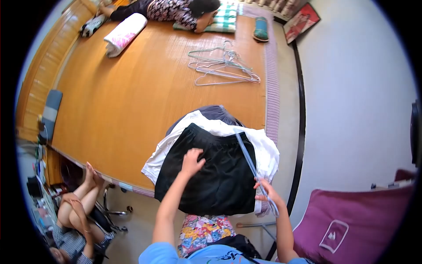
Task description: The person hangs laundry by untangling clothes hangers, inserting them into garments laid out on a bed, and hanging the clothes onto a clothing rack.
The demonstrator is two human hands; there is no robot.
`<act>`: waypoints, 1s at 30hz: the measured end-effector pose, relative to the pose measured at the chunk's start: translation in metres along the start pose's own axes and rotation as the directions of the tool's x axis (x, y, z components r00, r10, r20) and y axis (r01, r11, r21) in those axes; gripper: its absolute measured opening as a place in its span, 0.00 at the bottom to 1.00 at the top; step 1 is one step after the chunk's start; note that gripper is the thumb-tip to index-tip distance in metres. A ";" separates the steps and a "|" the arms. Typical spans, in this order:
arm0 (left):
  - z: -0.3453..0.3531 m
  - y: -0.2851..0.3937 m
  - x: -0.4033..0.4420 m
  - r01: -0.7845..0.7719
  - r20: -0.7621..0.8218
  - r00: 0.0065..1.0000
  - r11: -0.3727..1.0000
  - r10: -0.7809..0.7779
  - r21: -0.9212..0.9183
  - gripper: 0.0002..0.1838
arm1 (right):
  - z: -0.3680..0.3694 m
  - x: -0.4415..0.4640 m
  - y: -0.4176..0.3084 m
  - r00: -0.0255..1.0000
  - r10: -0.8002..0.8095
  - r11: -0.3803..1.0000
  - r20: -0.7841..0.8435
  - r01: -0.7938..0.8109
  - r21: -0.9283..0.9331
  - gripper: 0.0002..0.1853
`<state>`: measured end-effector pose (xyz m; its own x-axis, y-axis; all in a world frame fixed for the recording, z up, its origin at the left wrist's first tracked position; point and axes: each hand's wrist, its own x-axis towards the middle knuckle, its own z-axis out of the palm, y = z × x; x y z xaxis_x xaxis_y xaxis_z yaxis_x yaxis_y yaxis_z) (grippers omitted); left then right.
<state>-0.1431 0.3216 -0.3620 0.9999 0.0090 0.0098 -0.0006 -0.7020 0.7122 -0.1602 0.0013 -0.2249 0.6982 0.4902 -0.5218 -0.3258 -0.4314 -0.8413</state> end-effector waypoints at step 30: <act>-0.024 0.003 -0.141 0.522 -0.122 0.853 0.826 -0.508 0.213 0.20 | 0.034 0.055 -0.050 0.878 0.196 0.591 0.437 0.250 -0.767 0.27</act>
<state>-0.2842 0.3355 -0.3438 0.8514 0.4513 -0.2674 0.5245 -0.7265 0.4438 -0.1268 0.0755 -0.2163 0.2708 0.6767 -0.6847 0.4709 -0.7135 -0.5189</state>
